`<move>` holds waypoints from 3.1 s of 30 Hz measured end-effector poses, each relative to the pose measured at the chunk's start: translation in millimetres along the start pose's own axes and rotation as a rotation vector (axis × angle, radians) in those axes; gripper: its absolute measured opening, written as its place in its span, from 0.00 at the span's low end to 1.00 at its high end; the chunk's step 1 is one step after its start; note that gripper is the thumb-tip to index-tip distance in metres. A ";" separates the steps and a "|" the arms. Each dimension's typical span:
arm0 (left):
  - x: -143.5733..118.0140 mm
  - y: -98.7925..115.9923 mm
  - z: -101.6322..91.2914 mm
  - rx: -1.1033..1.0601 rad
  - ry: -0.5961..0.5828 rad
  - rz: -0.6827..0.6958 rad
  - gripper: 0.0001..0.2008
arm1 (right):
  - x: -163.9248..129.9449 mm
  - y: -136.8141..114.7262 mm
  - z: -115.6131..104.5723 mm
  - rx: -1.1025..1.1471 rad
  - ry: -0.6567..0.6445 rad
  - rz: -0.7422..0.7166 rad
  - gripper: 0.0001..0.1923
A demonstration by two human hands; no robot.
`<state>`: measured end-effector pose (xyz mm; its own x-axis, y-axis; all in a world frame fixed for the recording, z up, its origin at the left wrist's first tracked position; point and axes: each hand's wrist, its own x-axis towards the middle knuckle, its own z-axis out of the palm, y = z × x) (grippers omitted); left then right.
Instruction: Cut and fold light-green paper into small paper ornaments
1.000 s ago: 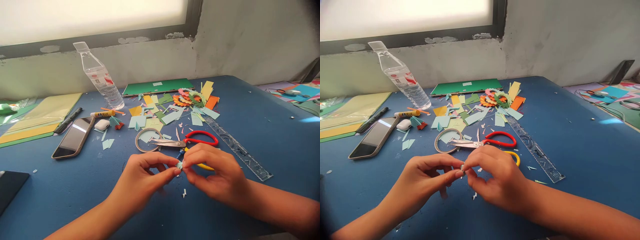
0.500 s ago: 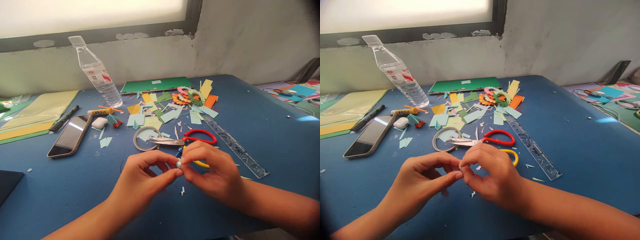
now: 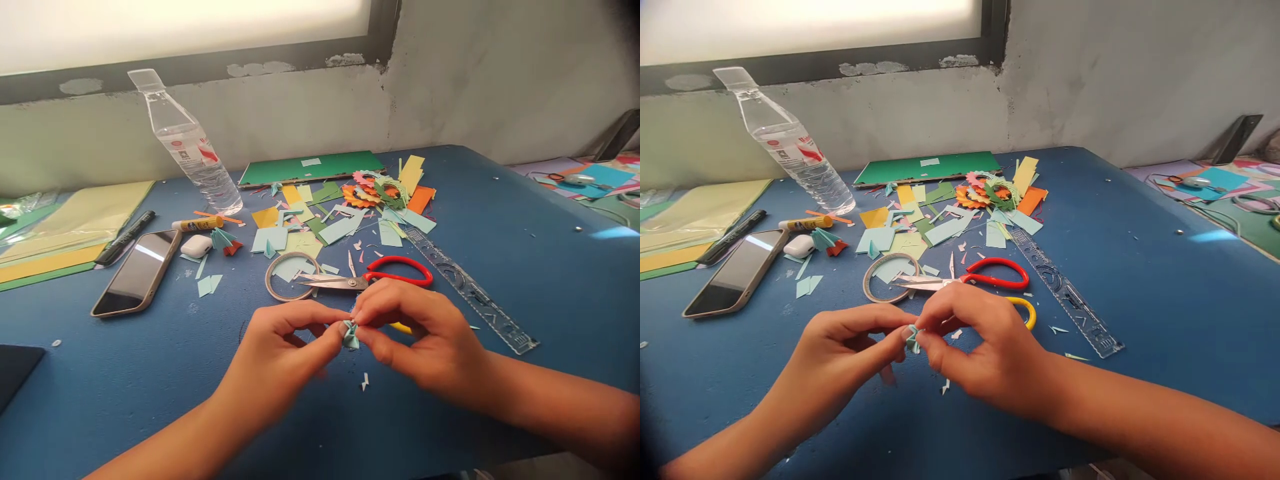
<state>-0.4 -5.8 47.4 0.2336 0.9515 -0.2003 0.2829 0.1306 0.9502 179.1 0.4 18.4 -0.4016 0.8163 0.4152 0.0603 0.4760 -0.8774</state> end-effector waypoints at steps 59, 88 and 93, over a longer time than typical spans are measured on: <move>5.0 -4.8 -9.5 -0.314 -0.223 -0.115 0.04 | 3.2 7.0 -17.9 -0.572 -0.080 -0.547 0.04; 5.0 -3.7 -8.8 -0.308 -0.192 -0.126 0.06 | 4.6 6.0 -28.2 -0.832 -0.159 -0.741 0.07; 5.5 -4.7 -9.5 -0.324 -0.205 -0.140 0.07 | 6.5 6.3 -31.7 -0.829 -0.170 -0.765 0.07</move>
<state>-9.3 1.4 44.1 0.4032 0.8473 -0.3458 0.0252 0.3674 0.9297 205.9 19.0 23.2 -0.7073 0.1943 0.6797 0.3066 0.9507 0.0473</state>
